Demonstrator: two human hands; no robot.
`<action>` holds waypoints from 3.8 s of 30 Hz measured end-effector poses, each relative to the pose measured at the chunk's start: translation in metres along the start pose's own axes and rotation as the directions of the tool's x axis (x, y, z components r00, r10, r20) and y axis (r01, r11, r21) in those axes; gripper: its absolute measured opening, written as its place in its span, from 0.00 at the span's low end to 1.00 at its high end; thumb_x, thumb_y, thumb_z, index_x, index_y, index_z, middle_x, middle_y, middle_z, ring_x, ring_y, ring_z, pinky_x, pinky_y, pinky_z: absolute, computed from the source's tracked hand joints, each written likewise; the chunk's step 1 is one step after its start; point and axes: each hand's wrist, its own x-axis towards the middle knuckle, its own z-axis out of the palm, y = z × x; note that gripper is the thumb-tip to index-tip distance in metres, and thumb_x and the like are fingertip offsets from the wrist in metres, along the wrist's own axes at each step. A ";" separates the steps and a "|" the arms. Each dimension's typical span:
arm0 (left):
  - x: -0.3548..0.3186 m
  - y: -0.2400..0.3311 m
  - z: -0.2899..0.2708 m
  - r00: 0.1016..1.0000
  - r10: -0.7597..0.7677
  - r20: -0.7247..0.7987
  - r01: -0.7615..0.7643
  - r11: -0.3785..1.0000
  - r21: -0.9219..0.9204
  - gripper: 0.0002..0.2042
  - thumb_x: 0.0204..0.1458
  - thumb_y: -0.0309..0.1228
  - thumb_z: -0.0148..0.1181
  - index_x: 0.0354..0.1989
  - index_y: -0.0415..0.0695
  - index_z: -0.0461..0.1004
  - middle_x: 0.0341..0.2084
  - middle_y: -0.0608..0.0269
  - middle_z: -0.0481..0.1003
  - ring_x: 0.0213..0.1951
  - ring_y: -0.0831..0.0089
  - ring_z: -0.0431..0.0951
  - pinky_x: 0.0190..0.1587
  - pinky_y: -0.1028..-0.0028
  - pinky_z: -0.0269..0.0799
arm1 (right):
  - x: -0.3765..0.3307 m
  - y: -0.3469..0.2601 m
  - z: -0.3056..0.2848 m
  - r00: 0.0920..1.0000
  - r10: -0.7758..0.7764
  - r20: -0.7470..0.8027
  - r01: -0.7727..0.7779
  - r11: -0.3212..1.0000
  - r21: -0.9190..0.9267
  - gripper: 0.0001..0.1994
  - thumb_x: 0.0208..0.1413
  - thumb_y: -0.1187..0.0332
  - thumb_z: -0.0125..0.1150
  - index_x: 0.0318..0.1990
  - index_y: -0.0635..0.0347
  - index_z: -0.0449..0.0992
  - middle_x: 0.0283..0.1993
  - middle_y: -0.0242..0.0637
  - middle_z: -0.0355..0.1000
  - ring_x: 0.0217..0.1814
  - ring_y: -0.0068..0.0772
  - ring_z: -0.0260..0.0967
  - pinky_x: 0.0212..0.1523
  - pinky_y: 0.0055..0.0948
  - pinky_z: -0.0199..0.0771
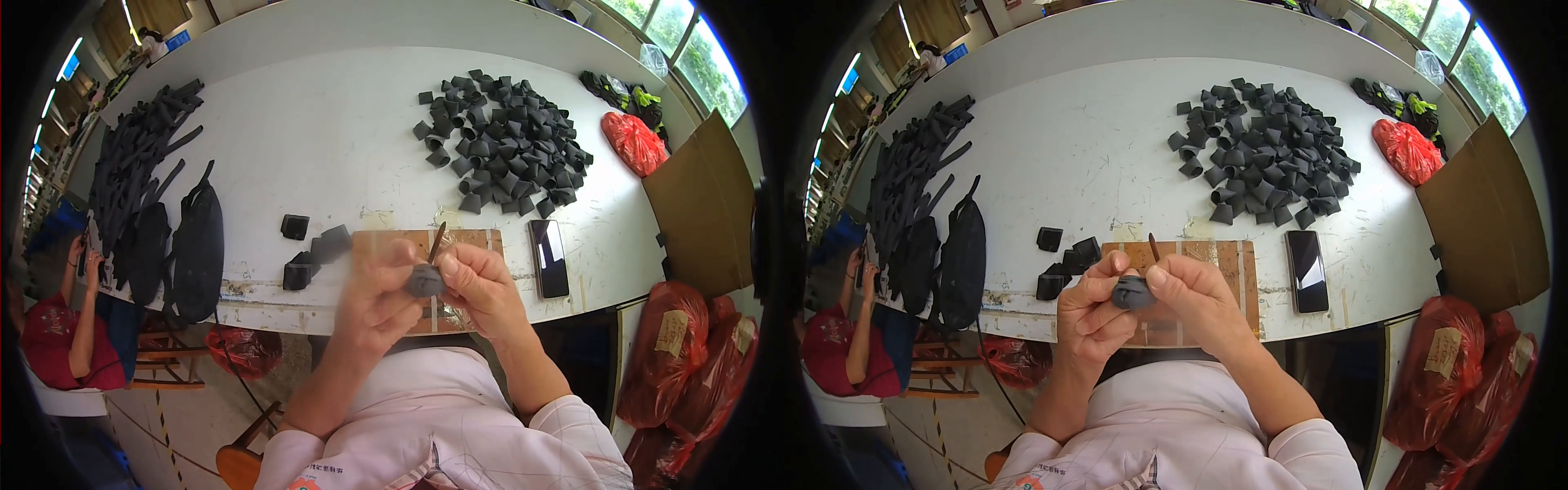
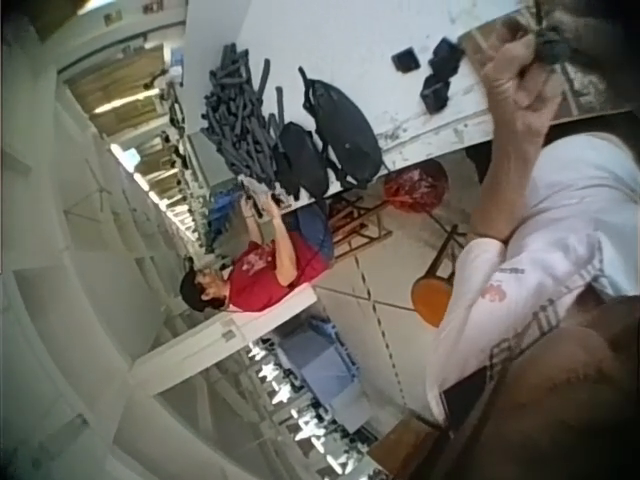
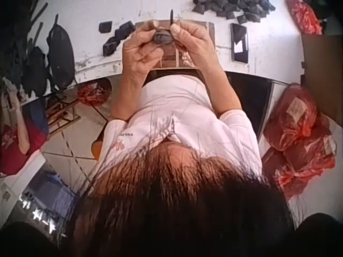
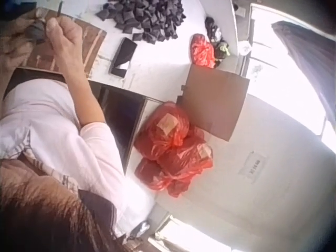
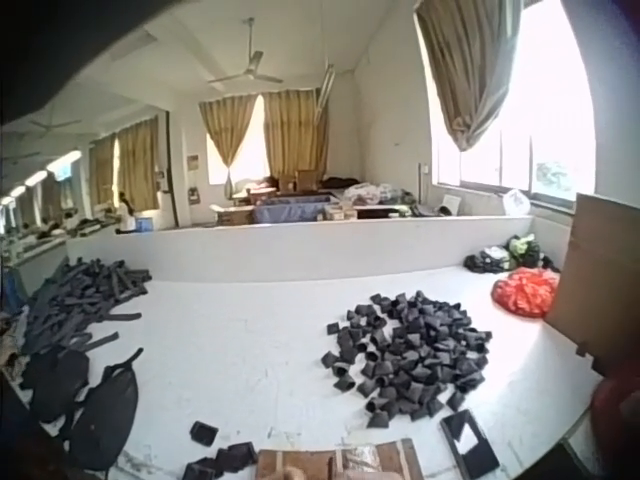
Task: The worker is assembling or preparing small black foam blocks using a wooden stick for alignment or application.
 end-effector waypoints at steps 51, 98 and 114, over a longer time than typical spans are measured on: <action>0.062 0.043 -0.092 0.409 0.886 0.217 -0.002 -0.237 0.971 0.10 0.47 0.25 0.55 0.37 0.34 0.68 0.26 0.59 0.70 0.30 0.73 0.71 0.32 0.75 0.68 | 0.044 -0.036 -0.058 0.778 -0.420 -0.467 0.414 0.902 -0.121 0.12 0.56 0.64 0.48 0.35 0.66 0.72 0.23 0.28 0.66 0.22 0.15 0.59 0.20 0.14 0.58; -0.030 0.008 -0.055 0.984 0.056 -0.170 0.010 0.932 0.361 0.06 0.45 0.22 0.50 0.32 0.36 0.70 0.23 0.63 0.73 0.23 0.77 0.73 0.27 0.79 0.71 | 0.015 0.059 0.000 0.943 0.280 0.179 -0.328 0.871 0.367 0.08 0.42 0.76 0.49 0.31 0.67 0.73 0.28 0.36 0.72 0.29 0.24 0.69 0.33 0.27 0.72; -0.027 -0.035 -0.041 0.587 0.758 0.285 -0.192 -0.212 0.958 0.03 0.42 0.18 0.56 0.26 0.36 0.71 0.17 0.61 0.73 0.21 0.82 0.73 0.23 0.81 0.69 | 0.001 0.073 0.029 0.771 -0.627 0.110 0.378 0.312 -0.871 0.06 0.39 0.79 0.57 0.28 0.63 0.71 0.25 0.38 0.64 0.21 0.32 0.64 0.20 0.27 0.64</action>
